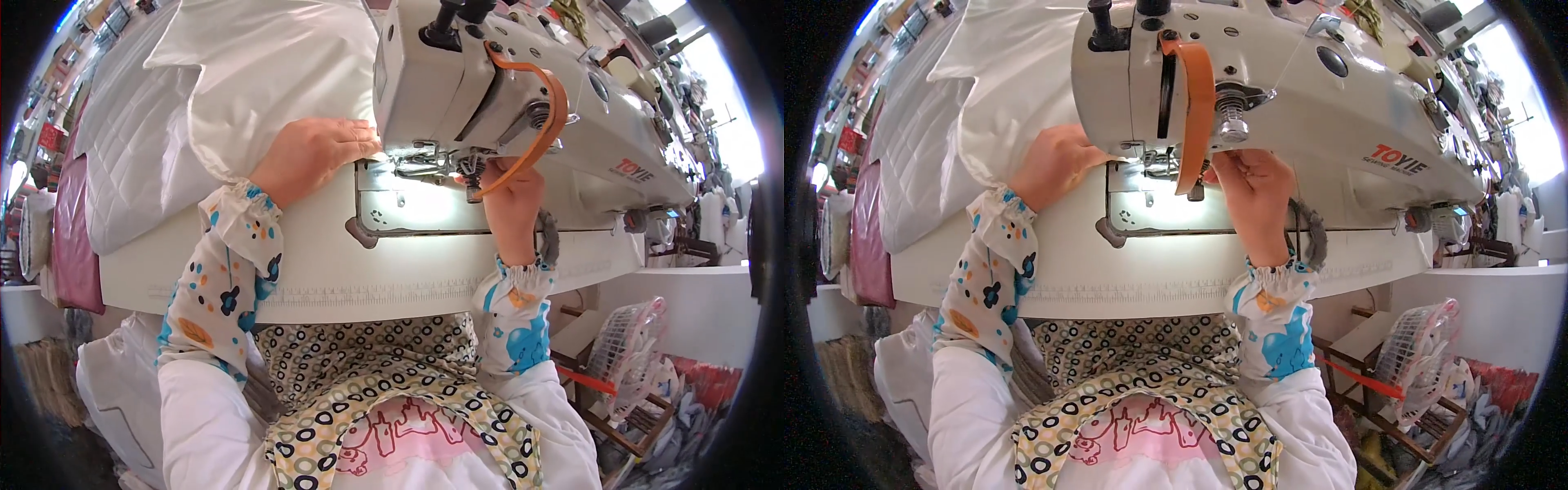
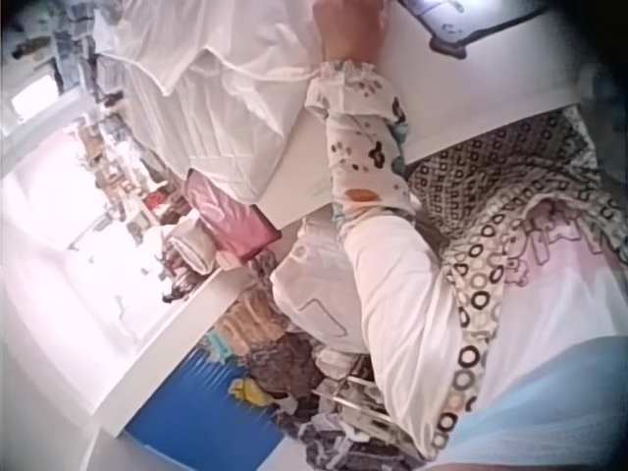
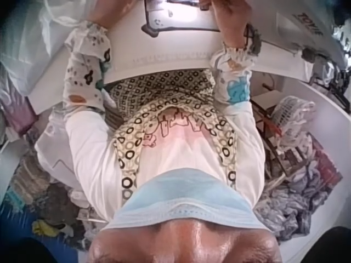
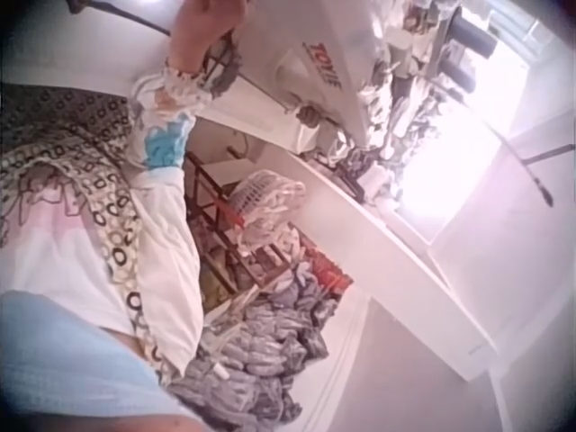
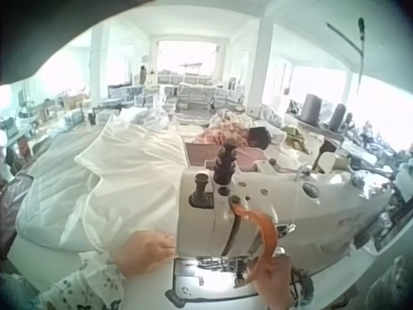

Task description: Sewing and trimming the edges of white quilted fabric pieces using an industrial sewing machine.

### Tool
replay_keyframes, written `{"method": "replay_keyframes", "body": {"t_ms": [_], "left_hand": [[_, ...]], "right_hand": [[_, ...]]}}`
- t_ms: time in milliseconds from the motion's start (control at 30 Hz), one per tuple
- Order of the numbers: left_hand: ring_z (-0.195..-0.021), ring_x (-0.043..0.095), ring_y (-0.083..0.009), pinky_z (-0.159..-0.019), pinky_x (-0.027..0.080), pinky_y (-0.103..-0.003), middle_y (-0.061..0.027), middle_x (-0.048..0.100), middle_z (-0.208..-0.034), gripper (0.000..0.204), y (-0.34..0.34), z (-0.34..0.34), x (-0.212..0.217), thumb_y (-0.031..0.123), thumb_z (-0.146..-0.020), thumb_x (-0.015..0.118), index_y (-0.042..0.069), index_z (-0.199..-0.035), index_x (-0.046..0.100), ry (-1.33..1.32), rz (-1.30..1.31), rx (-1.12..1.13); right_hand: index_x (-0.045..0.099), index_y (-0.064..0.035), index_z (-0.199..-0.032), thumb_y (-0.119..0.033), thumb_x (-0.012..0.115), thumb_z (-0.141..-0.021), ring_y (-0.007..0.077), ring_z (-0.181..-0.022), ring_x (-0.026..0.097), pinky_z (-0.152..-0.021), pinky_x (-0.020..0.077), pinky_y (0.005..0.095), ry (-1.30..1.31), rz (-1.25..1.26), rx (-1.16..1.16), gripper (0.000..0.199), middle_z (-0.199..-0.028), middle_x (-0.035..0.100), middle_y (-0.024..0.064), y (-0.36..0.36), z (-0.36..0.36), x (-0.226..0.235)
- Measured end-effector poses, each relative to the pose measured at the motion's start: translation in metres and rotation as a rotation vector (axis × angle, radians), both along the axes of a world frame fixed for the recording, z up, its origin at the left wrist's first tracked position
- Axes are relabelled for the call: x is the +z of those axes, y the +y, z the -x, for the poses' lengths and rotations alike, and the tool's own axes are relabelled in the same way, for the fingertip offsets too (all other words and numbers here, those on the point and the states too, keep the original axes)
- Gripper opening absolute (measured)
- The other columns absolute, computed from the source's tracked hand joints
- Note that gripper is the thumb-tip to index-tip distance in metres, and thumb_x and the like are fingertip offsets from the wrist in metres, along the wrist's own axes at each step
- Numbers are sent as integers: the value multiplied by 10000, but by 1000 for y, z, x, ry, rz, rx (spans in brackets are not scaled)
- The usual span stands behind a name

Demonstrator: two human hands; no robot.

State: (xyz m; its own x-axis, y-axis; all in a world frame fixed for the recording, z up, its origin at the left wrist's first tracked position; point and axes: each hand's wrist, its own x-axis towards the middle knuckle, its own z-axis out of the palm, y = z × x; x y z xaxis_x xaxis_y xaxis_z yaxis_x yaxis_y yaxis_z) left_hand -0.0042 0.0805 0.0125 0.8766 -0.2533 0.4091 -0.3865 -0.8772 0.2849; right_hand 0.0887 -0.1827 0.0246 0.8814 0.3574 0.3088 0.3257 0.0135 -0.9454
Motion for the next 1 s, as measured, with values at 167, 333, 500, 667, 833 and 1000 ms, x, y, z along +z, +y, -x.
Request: {"method": "replay_keyframes", "body": {"t_ms": [167, 333, 500, 667, 833, 1000], "left_hand": [[-1116, 670, -223, -925, 553, -335, -51, 715, -1176, 293, 1, 1, -3, 6, -818, 621, 124, -1050, 754, 7, -33, 13], [-966, 681, -265, -823, 546, -375, -54, 724, -1003, 329, -5, 0, 7, -24, -787, 625, 124, -1054, 747, 51, 19, -31], [-856, 650, -297, -774, 524, -404, -69, 701, -907, 369, 1, 1, -1, -26, -751, 643, 134, -1068, 747, 68, -89, 61], [-807, 634, -301, -745, 514, -409, -75, 703, -874, 422, 5, -1, -15, -24, -739, 649, 170, -1099, 752, 63, -151, 101], [-618, 605, -350, -590, 454, -437, -169, 618, -683, 327, 0, -4, -16, 4, -782, 641, 114, -1062, 768, -10, -76, 82], [-615, 602, -347, -585, 446, -442, -176, 602, -671, 298, 2, -3, -17, 29, -817, 633, 116, -1070, 766, -21, -97, 92]], "right_hand": [[652, 45, -875, -2, 653, -890, 69, -650, 587, -596, 461, 243, 10, 1, 17, 49, -715, 647, 25, 0, 4, 4], [660, 45, -877, -26, 661, -916, 80, -640, 619, -612, 485, 236, -99, 55, 13, 81, -710, 673, 37, -3, -3, -2], [682, 45, -915, -54, 688, -913, 114, -688, 687, -619, 542, 230, 32, 0, 97, 99, -763, 697, 67, 2, -8, -2], [680, 63, -964, -73, 712, -912, 122, -695, 696, -658, 583, 237, 108, -118, 144, 148, -830, 696, 79, 1, -11, -8], [686, 60, -1044, -62, 701, -921, 109, -735, 700, -671, 593, 226, 85, -109, 197, 173, -840, 700, 64, -3, -16, -17], [684, 60, -1059, -58, 696, -924, 102, -733, 698, -674, 596, 230, 63, -108, 219, 179, -849, 708, 68, -2, -20, -20]]}}
